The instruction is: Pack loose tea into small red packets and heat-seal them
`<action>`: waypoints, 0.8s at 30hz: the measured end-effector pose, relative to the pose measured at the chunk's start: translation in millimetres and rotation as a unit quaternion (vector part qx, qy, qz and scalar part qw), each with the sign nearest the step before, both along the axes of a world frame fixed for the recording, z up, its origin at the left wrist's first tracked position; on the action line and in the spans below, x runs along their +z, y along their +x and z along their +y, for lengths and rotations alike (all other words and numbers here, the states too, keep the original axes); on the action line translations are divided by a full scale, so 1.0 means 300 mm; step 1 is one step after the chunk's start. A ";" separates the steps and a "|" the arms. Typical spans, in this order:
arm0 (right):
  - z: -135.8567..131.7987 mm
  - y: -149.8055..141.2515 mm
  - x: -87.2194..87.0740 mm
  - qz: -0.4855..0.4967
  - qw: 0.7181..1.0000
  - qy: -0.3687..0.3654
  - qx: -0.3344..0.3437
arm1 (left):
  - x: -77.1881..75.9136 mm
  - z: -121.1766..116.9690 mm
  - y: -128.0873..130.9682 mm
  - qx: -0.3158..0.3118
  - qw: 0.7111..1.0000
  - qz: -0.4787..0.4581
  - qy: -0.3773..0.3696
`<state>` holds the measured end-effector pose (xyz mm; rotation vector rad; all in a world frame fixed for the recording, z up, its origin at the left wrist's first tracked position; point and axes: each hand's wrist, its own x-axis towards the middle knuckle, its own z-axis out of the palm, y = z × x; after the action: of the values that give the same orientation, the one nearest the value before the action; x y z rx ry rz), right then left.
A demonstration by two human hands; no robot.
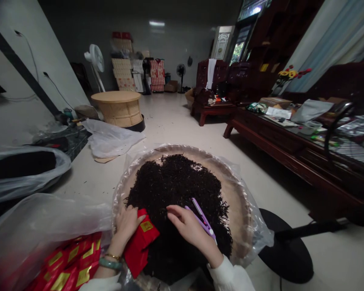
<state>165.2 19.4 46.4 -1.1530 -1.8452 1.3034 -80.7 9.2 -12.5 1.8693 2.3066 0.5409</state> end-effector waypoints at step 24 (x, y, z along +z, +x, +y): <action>-0.063 -0.110 0.139 -0.038 0.956 0.273 0.098 | 0.296 -0.041 0.100 -0.329 0.921 -0.198 0.065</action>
<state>132.0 0.4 88.1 -0.7436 -2.2298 0.7648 -50.7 -3.0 76.4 2.1743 1.3112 0.8726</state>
